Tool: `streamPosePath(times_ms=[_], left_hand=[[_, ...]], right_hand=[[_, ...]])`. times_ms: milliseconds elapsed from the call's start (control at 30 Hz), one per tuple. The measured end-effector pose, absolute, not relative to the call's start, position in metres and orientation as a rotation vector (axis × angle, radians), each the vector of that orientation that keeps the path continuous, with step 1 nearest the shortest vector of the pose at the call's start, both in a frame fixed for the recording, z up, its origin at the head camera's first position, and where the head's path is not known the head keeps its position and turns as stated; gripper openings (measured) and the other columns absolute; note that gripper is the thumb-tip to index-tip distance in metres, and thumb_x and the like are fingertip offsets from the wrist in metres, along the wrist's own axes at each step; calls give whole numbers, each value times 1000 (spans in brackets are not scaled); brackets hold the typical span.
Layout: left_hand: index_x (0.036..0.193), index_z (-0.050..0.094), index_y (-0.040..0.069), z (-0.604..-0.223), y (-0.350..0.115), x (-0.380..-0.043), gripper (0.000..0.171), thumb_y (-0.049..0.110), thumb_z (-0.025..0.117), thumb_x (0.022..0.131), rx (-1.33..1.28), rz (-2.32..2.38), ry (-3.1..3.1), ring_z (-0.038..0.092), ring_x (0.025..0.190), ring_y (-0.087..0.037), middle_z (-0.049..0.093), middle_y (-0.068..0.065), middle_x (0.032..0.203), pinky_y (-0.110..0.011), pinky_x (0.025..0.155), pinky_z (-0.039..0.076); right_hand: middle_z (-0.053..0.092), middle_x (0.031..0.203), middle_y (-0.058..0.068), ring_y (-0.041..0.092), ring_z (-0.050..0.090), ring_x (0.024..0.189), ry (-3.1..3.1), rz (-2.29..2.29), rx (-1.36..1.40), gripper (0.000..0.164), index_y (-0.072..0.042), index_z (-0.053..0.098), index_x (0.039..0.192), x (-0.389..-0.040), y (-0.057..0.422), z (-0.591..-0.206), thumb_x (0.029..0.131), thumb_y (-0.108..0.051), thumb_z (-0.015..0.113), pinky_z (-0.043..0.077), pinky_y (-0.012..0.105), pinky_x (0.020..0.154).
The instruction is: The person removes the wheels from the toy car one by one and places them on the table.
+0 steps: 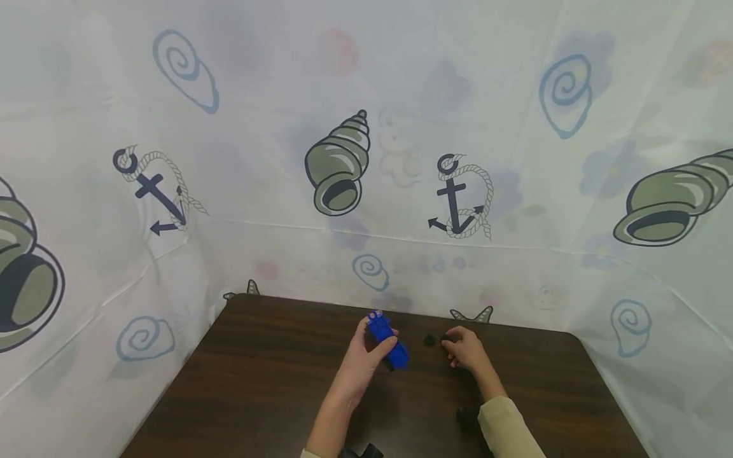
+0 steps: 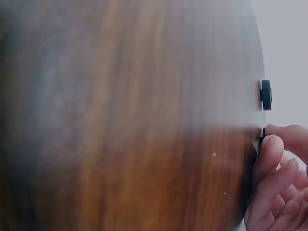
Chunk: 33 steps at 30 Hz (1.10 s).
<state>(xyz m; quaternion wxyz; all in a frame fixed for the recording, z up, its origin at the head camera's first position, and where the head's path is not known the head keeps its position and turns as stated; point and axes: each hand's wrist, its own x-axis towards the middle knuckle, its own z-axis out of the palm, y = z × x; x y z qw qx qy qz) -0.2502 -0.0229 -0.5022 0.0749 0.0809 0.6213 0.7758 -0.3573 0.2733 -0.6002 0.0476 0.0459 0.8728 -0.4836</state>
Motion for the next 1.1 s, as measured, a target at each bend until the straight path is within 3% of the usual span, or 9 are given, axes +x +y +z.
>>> streamPosePath(times_ms=[267, 567, 767, 833, 933, 1100], left_hand=[[156, 34, 19, -504, -20, -249, 67, 41, 71, 105, 343, 2281, 1833, 67, 134, -31, 72, -7, 140, -59, 121, 43], [164, 41, 21, -502, -22, -249, 66, 40, 68, 107, 453, 2161, 1905, 68, 131, -30, 74, -12, 135, -50, 111, 54], [169, 35, 14, -501, -17, -244, 68, 40, 60, 111, 451, 2002, 2005, 56, 144, -42, 57, -21, 157, -62, 113, 50], [169, 33, 14, -502, -16, -242, 68, 40, 58, 112, 445, 1955, 2020, 48, 151, -46, 47, -23, 165, -67, 115, 45], [170, 32, 14, -503, -15, -240, 66, 39, 56, 113, 477, 1897, 2040, 50, 149, -46, 44, -26, 166, -67, 115, 46], [164, 44, 14, -507, -13, -240, 60, 39, 60, 111, 569, 1780, 2139, 65, 130, -35, 62, -21, 150, -57, 106, 56]], right_hand=[[66, 71, 8, 13, 60, 50, 2555, -1581, 157, 42, 5, 54, 141, -355, 278, -596, 106, -15, 67, 48, 26, 50], [68, 79, 7, 13, 60, 59, 2389, -1830, 297, 50, 4, 54, 143, -341, 286, -593, 113, -36, 56, 51, 26, 56], [63, 76, 1, 11, 50, 60, 2369, -1885, 313, 50, 0, 59, 137, -331, 280, -583, 112, -43, 58, 43, 26, 53], [63, 75, 0, 11, 48, 58, 2382, -1927, 276, 50, -1, 61, 136, -328, 274, -576, 110, -44, 60, 41, 26, 52], [63, 74, 0, 11, 44, 53, 2429, -1998, 157, 48, -1, 65, 133, -319, 263, -562, 111, -44, 60, 38, 26, 49], [65, 79, 4, 7, 49, 58, 2808, -1789, -261, 33, -11, 71, 124, -294, 241, -529, 114, -39, 56, 44, 27, 54]])
